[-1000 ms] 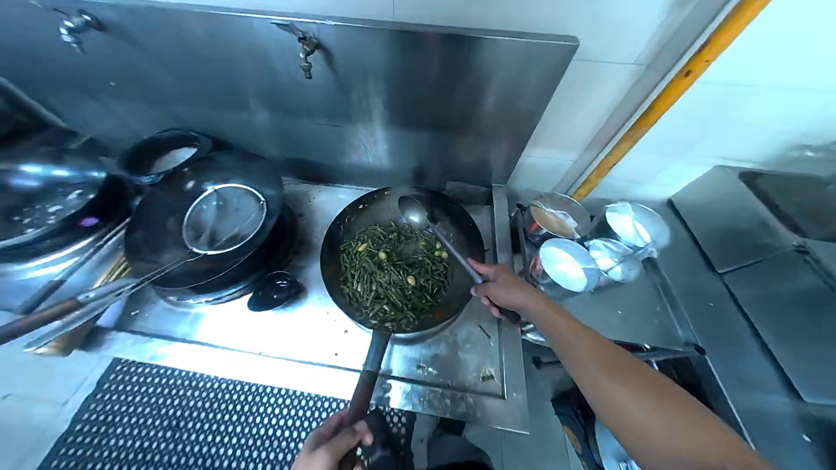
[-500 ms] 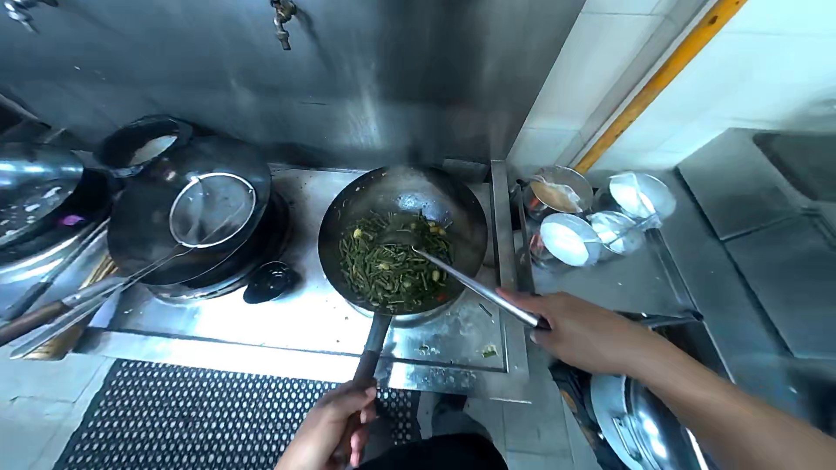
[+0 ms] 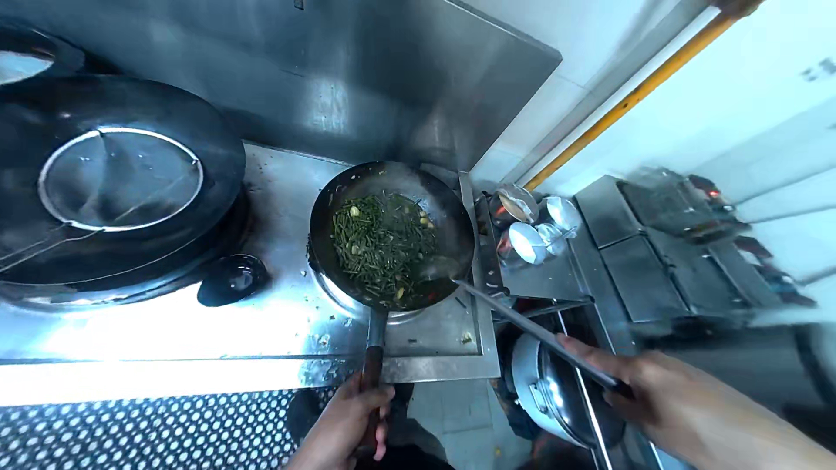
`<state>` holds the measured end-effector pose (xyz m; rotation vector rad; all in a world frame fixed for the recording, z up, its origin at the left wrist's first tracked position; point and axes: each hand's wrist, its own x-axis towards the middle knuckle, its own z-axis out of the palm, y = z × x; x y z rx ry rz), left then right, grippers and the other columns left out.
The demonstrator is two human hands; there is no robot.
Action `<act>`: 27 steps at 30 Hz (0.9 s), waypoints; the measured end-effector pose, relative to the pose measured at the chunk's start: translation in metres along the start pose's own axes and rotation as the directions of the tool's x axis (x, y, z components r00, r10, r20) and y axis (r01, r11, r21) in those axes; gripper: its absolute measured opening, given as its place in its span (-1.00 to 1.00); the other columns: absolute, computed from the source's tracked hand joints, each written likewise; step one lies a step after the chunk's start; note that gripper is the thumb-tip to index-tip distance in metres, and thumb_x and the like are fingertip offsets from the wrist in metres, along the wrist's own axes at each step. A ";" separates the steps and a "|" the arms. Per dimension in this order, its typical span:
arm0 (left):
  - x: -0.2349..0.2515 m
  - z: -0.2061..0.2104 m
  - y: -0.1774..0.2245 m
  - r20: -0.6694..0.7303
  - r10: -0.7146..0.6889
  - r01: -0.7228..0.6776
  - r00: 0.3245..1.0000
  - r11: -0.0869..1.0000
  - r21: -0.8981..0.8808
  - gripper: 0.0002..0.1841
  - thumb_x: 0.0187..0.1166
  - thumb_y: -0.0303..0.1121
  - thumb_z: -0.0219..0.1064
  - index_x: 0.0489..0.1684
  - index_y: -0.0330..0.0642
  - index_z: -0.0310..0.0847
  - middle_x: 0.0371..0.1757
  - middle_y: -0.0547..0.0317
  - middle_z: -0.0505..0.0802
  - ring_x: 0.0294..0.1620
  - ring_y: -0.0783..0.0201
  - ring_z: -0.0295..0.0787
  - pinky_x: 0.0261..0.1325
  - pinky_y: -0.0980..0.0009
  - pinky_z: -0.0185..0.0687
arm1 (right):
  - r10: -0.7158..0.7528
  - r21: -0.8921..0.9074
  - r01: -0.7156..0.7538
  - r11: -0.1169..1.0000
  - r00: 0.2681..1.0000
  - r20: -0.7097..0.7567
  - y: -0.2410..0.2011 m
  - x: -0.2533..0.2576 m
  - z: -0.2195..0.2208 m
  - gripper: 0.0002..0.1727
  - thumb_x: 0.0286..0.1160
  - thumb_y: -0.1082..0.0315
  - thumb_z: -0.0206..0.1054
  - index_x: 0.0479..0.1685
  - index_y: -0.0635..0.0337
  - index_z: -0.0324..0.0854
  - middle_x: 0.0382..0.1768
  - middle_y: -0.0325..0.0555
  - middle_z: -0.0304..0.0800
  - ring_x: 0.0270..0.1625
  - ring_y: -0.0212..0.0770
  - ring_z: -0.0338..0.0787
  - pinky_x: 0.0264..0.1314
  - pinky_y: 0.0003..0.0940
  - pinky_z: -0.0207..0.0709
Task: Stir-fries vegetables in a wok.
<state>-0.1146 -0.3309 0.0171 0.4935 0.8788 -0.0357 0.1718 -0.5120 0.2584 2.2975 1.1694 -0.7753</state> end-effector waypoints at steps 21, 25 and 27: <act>-0.001 0.031 -0.014 -0.180 0.062 -0.047 0.982 0.995 0.088 -0.71 0.69 -0.39 0.29 0.28 -0.24 0.43 -0.50 0.16 0.63 -0.69 0.30 0.56 -0.65 0.40 0.60 | 0.107 0.663 0.069 0.745 0.969 -0.222 -0.005 0.169 0.078 -0.15 0.55 0.31 0.28 0.90 -0.37 0.11 0.01 0.04 0.79 -0.49 -0.12 0.72 -0.42 -0.05 0.69; 0.000 0.053 -0.022 -0.226 0.089 -0.071 0.970 0.994 0.085 -0.73 0.71 -0.41 0.25 0.27 -0.25 0.43 -0.50 0.19 0.63 -0.70 0.33 0.54 -0.68 0.42 0.57 | 0.029 0.955 0.003 0.298 0.999 -0.012 -0.046 0.201 0.087 -0.11 0.59 0.38 0.31 0.94 -0.20 0.00 -0.35 -0.04 0.66 -0.65 -0.23 0.58 -0.65 -0.30 0.55; 0.005 0.058 -0.027 -0.234 0.094 -0.078 0.968 0.994 0.075 -0.70 0.71 -0.41 0.26 0.32 -0.25 0.42 -0.49 0.18 0.63 -0.70 0.33 0.55 -0.68 0.42 0.57 | -0.125 0.979 -0.156 -0.134 0.982 0.140 -0.082 0.192 0.090 -0.11 0.65 0.44 0.21 0.95 -0.23 -0.14 -0.53 -0.17 0.44 -0.73 -0.32 0.45 -0.76 -0.42 0.42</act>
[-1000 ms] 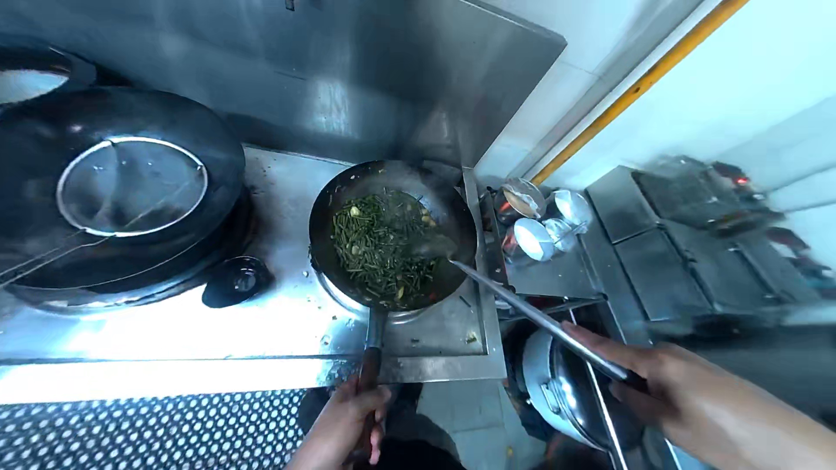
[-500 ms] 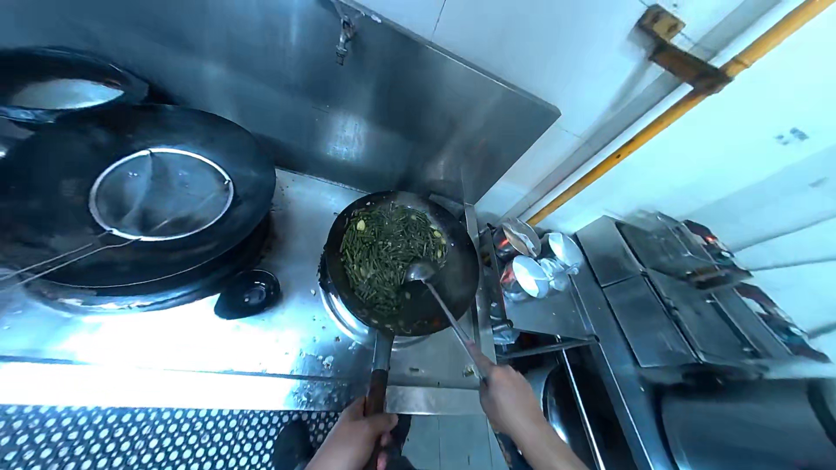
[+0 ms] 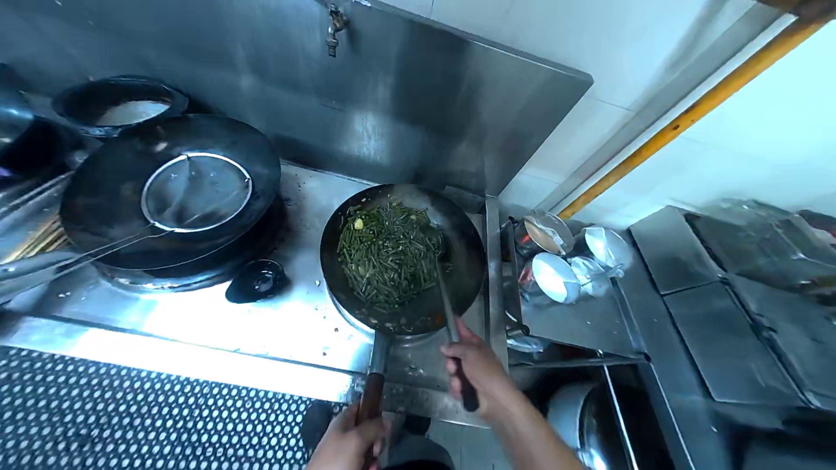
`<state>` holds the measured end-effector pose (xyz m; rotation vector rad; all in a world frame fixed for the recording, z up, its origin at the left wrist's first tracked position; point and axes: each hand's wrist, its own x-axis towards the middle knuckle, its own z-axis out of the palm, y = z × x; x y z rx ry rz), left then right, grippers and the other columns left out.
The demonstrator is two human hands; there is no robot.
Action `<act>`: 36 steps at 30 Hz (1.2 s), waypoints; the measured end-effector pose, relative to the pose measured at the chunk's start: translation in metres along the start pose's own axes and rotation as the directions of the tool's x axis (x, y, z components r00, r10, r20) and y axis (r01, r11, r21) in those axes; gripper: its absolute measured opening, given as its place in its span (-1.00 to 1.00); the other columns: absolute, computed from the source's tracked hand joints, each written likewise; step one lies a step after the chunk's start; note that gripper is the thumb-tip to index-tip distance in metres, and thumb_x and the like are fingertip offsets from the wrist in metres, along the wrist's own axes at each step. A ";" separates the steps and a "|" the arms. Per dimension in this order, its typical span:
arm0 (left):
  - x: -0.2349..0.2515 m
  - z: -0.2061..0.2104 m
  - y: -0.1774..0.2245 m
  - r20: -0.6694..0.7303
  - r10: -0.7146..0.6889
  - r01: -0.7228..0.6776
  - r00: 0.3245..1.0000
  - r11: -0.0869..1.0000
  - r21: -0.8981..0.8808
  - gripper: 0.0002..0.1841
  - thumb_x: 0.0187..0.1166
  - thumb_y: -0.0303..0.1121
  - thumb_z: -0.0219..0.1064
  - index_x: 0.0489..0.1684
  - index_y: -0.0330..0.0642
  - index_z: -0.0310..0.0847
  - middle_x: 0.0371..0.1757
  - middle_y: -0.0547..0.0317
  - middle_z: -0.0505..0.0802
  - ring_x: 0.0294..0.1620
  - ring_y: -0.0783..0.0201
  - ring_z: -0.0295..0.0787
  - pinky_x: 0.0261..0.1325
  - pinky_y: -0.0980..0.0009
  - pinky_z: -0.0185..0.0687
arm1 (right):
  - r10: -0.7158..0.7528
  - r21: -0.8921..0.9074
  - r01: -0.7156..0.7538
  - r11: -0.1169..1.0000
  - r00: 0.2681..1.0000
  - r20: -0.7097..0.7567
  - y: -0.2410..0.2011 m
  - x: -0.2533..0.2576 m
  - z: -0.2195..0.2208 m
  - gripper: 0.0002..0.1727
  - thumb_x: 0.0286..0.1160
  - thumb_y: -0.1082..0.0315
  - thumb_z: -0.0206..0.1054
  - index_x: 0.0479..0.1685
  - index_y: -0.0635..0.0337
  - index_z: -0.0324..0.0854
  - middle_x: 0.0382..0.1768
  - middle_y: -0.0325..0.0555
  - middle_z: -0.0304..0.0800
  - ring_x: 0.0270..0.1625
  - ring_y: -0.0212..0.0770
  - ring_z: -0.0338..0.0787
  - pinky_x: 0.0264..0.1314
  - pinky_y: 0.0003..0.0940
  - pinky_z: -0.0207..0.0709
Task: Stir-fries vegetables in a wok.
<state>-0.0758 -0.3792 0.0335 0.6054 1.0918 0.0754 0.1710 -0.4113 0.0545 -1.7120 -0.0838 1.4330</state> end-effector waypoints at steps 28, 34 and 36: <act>-0.005 -0.007 0.005 -0.001 0.002 -0.002 1.000 0.999 0.047 -0.71 0.70 -0.34 0.30 0.26 -0.21 0.43 -0.46 0.17 0.66 -0.69 0.32 0.56 -0.67 0.43 0.58 | 0.051 0.048 -0.059 0.997 0.987 0.155 0.002 0.018 -0.033 -0.23 0.72 0.39 0.14 0.89 -0.25 -0.06 -0.57 -0.24 0.38 -0.75 -0.38 0.42 -0.78 -0.47 0.41; 0.000 -0.019 0.010 0.030 -0.023 0.021 0.999 0.998 0.066 -0.72 0.68 -0.39 0.28 0.26 -0.21 0.44 -0.51 0.17 0.62 -0.71 0.31 0.55 -0.68 0.39 0.60 | -0.038 0.501 -0.187 0.845 0.913 0.405 0.026 0.000 -0.032 -0.32 0.61 0.43 0.00 0.75 -0.23 0.02 -0.67 -0.32 0.36 -0.80 -0.46 0.43 -0.80 -0.60 0.42; -0.011 -0.018 0.017 0.029 -0.008 0.006 1.000 0.998 0.059 -0.76 0.69 -0.41 0.25 0.21 -0.22 0.43 -0.50 0.19 0.62 -0.71 0.34 0.54 -0.70 0.43 0.56 | -0.077 0.353 -0.065 0.933 0.925 0.373 0.022 -0.018 -0.039 -0.05 0.45 0.45 0.14 0.90 -0.29 -0.20 -0.65 -0.32 0.35 -0.79 -0.43 0.44 -0.79 -0.52 0.44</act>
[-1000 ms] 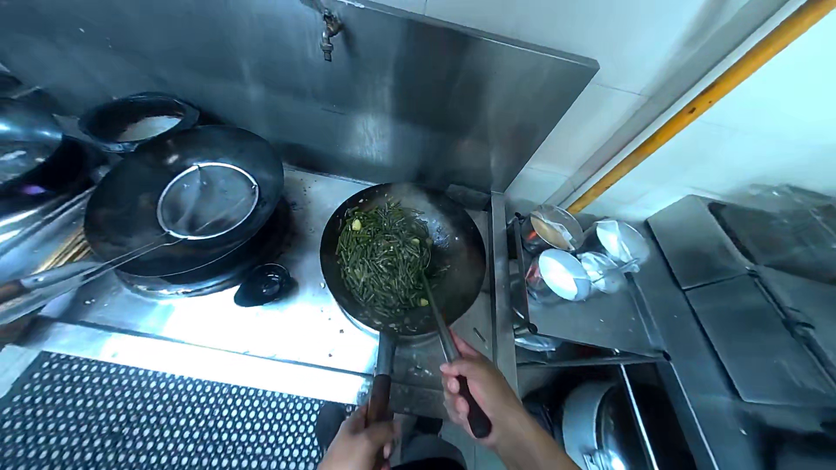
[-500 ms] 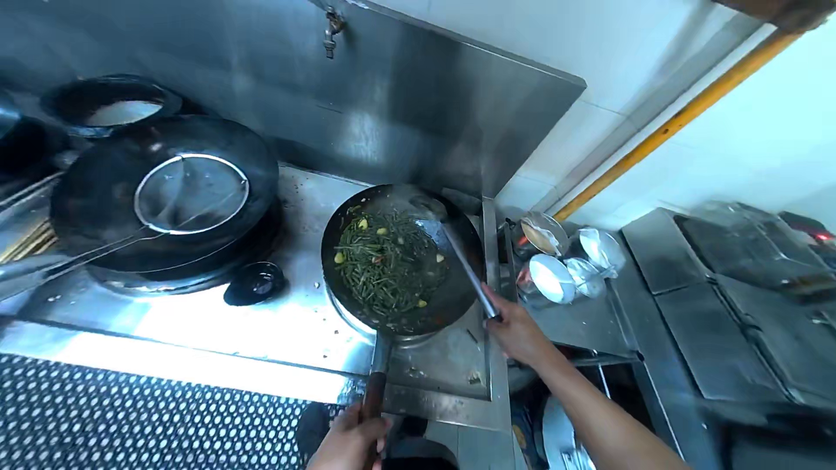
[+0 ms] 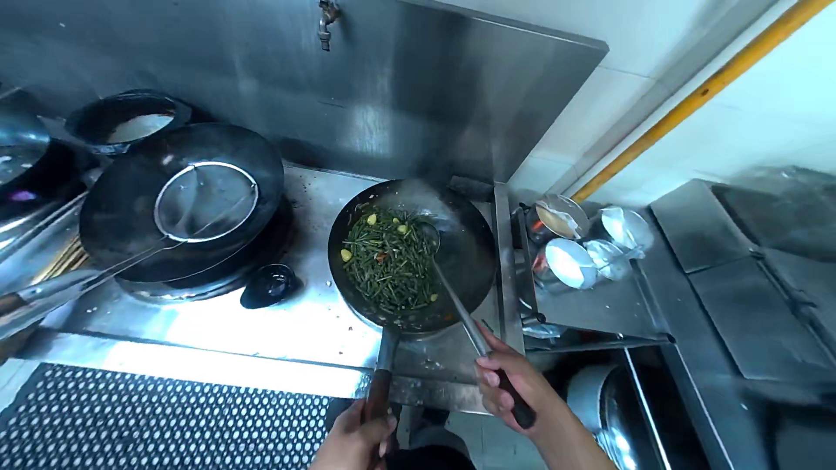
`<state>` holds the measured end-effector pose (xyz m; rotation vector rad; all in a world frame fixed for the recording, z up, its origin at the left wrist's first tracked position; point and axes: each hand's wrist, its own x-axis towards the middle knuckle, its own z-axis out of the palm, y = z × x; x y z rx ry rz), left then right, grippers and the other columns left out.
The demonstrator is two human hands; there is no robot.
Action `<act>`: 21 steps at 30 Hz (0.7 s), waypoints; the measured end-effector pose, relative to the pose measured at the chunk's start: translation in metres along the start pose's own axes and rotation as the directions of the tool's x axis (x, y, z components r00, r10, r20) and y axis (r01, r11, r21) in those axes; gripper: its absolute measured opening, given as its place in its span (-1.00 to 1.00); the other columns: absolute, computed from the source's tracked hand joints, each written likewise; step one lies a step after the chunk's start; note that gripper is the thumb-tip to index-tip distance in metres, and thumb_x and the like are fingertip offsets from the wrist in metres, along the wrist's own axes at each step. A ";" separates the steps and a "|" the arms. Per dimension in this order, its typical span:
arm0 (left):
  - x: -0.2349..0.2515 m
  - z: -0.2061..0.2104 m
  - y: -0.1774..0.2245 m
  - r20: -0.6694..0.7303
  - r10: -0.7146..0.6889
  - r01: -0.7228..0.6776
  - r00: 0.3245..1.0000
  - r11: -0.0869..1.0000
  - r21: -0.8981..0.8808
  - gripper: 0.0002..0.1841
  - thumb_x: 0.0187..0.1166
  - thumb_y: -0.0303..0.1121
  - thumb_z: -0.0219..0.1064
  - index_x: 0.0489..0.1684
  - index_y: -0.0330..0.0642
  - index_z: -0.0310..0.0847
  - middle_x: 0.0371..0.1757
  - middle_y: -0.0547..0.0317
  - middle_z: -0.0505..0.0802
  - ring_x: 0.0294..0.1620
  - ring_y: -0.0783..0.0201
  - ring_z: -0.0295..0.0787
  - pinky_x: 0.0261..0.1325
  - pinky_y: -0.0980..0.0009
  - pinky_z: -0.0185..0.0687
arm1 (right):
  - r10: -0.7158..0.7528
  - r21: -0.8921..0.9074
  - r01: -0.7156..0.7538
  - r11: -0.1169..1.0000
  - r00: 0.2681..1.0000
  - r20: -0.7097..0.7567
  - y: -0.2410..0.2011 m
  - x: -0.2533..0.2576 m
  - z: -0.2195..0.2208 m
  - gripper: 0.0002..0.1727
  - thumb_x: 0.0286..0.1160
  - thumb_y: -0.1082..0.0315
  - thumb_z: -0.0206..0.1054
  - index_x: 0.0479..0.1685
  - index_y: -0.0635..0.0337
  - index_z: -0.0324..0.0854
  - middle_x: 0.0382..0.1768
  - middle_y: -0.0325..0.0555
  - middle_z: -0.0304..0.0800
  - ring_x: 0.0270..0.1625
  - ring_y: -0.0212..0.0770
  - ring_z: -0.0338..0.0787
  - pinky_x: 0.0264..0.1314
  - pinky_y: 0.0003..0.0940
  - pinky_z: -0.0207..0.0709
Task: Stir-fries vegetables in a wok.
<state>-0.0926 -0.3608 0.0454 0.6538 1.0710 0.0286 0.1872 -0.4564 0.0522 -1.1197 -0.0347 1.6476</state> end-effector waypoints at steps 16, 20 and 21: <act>0.000 -0.052 0.021 0.213 -0.092 0.113 0.973 0.990 -0.086 -0.69 0.74 -0.36 0.27 0.30 -0.23 0.34 -0.42 0.07 0.67 -0.66 0.24 0.64 -0.58 0.32 0.74 | -0.324 -0.911 -0.296 0.286 0.865 -0.383 0.043 -0.118 0.129 -0.13 0.49 0.34 0.37 0.89 -0.28 0.17 -0.20 -0.08 0.84 -0.49 -0.17 0.73 -0.39 -0.10 0.71; 0.011 -0.058 0.021 0.293 -0.126 0.205 0.948 0.944 -0.259 -0.61 0.66 -0.47 0.29 0.40 -0.25 0.32 -0.33 -0.03 0.70 -0.55 0.15 0.73 -0.47 0.24 0.82 | -0.253 -0.910 -0.287 0.298 0.896 -0.365 0.042 -0.144 0.133 -0.17 0.54 0.41 0.36 0.88 -0.06 0.18 0.00 -0.10 0.91 -0.40 -0.17 0.79 -0.34 -0.12 0.71; 0.016 -0.059 0.022 0.325 -0.143 0.241 0.935 0.928 -0.284 -0.59 0.65 -0.49 0.27 0.44 -0.23 0.33 -0.32 -0.02 0.69 -0.56 0.16 0.72 -0.49 0.27 0.80 | -0.223 -0.909 -0.315 0.272 0.898 -0.378 0.042 -0.143 0.130 -0.19 0.55 0.38 0.36 0.87 -0.10 0.20 0.05 -0.14 0.92 -0.31 -0.17 0.82 -0.20 -0.09 0.73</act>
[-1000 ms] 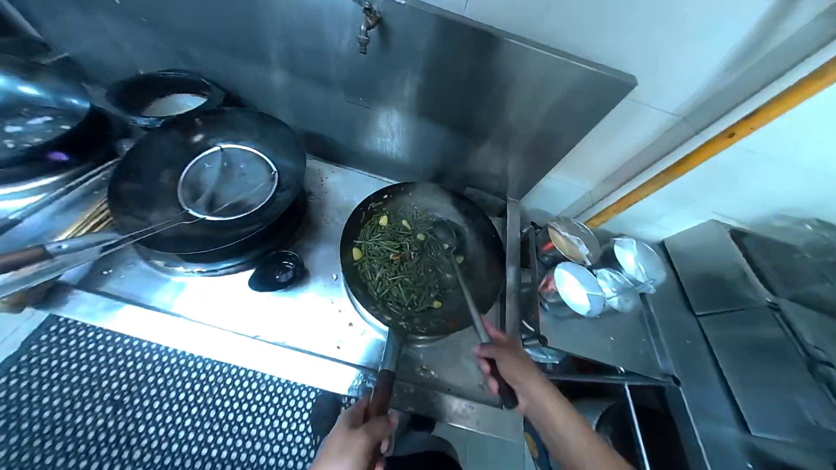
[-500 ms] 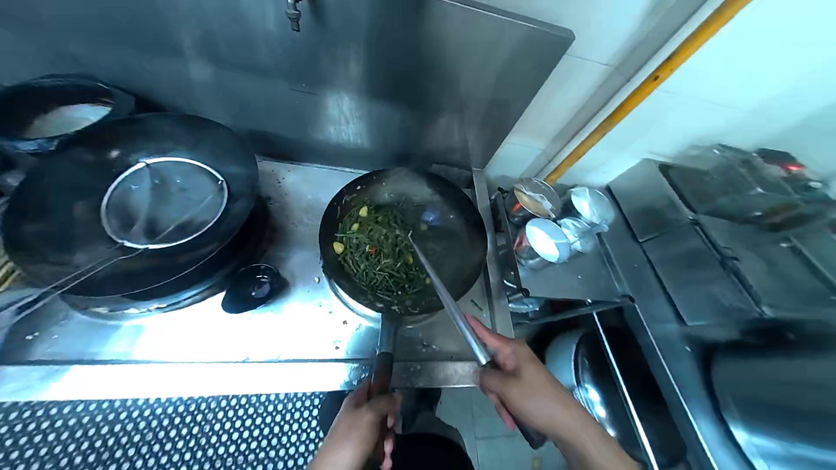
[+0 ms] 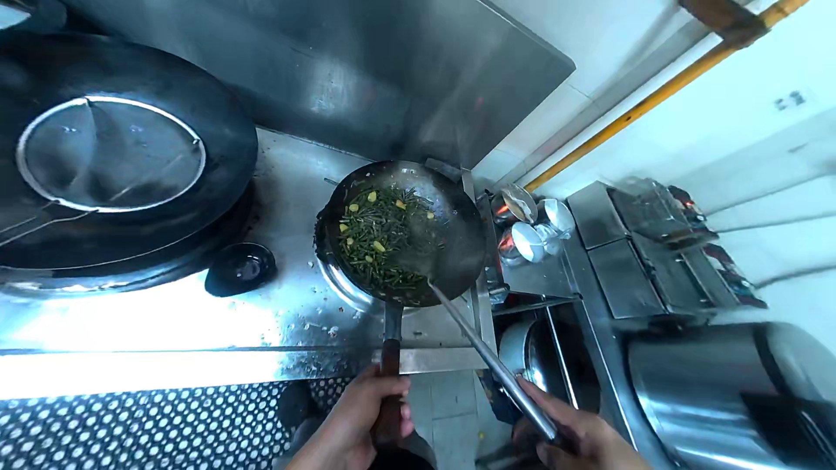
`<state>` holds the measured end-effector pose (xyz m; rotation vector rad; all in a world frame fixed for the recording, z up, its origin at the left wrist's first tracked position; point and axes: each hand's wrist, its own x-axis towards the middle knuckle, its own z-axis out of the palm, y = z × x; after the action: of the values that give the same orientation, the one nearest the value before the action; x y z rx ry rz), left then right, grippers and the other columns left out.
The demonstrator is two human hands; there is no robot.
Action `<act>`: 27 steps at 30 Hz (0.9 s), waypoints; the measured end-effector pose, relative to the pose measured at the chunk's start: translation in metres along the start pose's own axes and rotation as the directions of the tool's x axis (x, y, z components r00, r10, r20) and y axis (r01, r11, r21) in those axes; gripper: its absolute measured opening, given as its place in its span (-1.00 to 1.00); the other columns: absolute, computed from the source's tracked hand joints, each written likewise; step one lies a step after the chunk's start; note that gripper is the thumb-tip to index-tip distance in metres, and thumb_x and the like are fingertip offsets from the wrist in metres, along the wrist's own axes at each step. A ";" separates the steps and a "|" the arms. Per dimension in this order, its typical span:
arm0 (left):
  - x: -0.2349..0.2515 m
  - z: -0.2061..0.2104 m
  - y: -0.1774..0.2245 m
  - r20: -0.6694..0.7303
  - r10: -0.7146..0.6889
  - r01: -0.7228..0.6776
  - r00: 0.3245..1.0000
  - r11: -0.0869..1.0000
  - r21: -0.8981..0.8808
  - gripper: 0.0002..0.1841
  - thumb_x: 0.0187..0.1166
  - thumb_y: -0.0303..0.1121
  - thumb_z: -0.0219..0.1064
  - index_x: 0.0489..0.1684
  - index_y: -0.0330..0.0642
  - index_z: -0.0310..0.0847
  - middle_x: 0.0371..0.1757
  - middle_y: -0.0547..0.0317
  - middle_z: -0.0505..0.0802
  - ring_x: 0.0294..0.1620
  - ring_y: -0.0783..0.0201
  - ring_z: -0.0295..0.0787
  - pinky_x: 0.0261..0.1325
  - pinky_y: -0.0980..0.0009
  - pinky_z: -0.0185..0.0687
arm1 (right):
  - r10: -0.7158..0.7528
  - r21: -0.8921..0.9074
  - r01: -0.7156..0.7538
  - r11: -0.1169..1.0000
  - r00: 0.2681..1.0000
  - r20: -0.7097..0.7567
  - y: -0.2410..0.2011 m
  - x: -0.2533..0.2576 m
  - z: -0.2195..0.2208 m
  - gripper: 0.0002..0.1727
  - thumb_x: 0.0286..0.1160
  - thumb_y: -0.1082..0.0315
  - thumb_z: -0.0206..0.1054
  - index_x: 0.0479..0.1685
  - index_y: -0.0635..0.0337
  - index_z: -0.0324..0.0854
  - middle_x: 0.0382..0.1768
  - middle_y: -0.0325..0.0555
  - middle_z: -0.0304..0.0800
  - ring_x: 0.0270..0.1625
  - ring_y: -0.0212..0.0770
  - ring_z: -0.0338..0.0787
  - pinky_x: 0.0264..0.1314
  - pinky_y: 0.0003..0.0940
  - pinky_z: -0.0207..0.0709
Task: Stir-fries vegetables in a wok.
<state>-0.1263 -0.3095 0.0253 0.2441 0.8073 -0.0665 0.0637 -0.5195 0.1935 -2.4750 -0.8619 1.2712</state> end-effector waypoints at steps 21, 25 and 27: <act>0.017 0.005 -0.010 -0.136 0.146 -0.104 0.980 0.955 0.277 -0.64 0.65 -0.44 0.28 0.38 -0.18 0.38 -0.50 0.16 0.58 -0.73 0.31 0.52 -0.68 0.38 0.62 | 0.156 0.059 -0.155 0.986 0.987 -0.028 0.108 0.103 0.054 -0.51 0.46 0.25 0.37 0.40 0.17 0.61 -0.17 0.11 0.82 -0.17 0.07 0.80 -0.03 0.19 0.63; 0.023 0.031 -0.025 -0.206 0.186 -0.117 0.961 0.944 0.307 -0.62 0.63 -0.48 0.25 0.40 -0.19 0.36 -0.49 0.19 0.60 -0.70 0.34 0.54 -0.68 0.42 0.60 | -0.029 0.172 0.043 0.984 0.996 -0.085 0.137 0.131 0.029 -0.45 0.48 0.31 0.38 0.50 0.21 0.56 -0.26 0.04 0.79 -0.33 -0.05 0.75 -0.17 0.03 0.65; 0.026 0.037 -0.033 -0.229 0.195 -0.114 0.954 0.939 0.325 -0.57 0.61 -0.46 0.26 0.45 -0.18 0.36 -0.48 0.20 0.59 -0.69 0.33 0.53 -0.68 0.40 0.59 | -0.095 0.156 0.112 0.981 0.989 -0.113 0.140 0.152 0.003 -0.30 0.54 0.30 0.34 0.76 0.07 0.34 -0.13 0.07 0.81 -0.29 -0.04 0.78 -0.13 0.04 0.70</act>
<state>-0.0867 -0.3496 0.0248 0.6230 1.0347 -0.0100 0.1856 -0.5413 0.0276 -2.3160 -0.8155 1.1191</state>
